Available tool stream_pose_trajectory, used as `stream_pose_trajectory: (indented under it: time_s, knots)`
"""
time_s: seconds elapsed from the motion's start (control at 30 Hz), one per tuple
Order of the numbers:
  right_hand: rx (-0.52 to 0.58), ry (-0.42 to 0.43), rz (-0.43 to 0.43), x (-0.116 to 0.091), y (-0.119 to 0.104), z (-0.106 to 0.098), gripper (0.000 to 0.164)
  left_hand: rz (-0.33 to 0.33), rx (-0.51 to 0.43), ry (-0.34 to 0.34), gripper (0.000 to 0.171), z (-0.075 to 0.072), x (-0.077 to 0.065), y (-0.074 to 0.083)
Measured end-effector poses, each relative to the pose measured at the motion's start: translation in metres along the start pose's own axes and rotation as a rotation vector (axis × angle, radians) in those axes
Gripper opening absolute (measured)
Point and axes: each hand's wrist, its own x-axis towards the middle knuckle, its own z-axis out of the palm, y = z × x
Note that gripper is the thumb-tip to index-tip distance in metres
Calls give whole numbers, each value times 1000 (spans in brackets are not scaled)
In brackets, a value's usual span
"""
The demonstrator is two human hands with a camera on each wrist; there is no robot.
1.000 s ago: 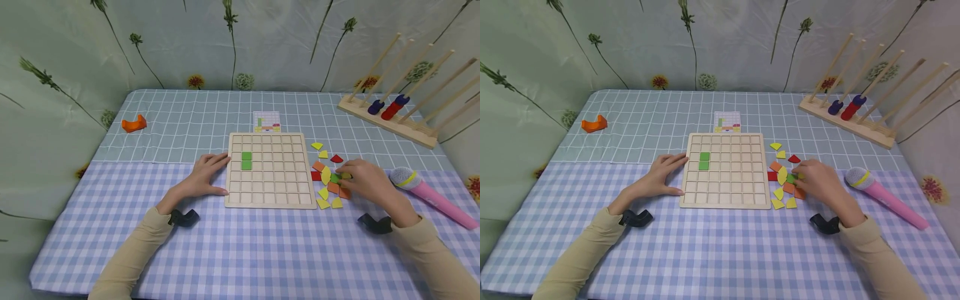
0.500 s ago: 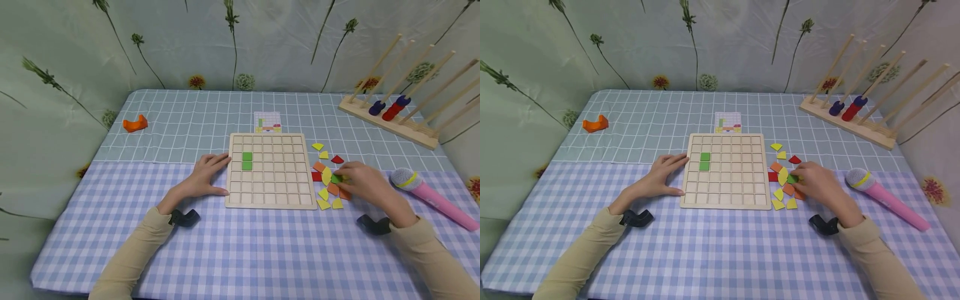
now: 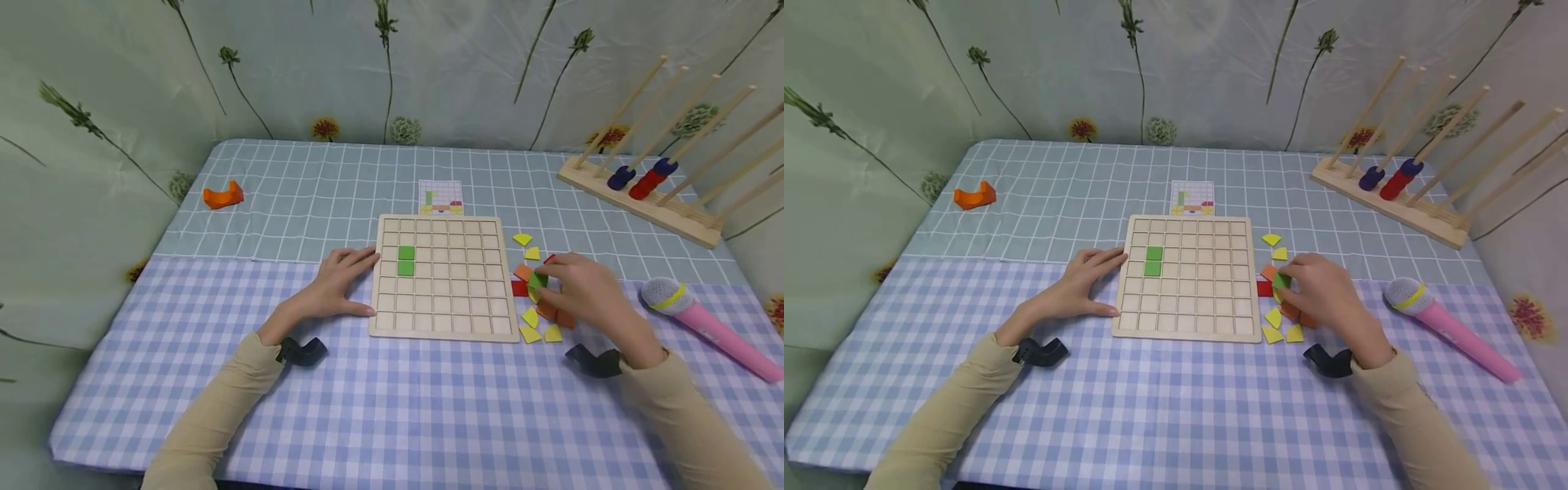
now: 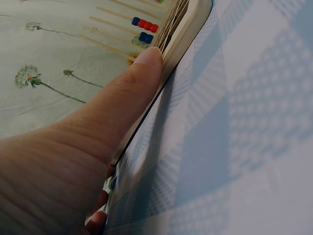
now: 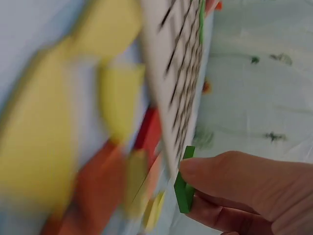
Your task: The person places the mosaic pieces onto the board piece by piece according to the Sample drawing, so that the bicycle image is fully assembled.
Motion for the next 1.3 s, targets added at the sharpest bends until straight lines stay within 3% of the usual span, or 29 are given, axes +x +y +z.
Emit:
stream_pose_trajectory:
  time_s: [0.3, 0.57, 1.0, 1.3]
  knots:
    - [55, 108, -149, 31, -41, 12, 25, 15, 1, -6, 98, 1, 2, -1]
    - [58, 115, -243, 55, -81, 23, 21, 12, 12, 1, 97, 0, 2, 0]
    - [51, 69, -293, 79, -131, 36, 13, -27, 6, -24, 97, -1, 2, -2]
    - [58, 92, -307, 87, -144, 49, 10, -20, 13, -24, 98, -1, 1, -3]
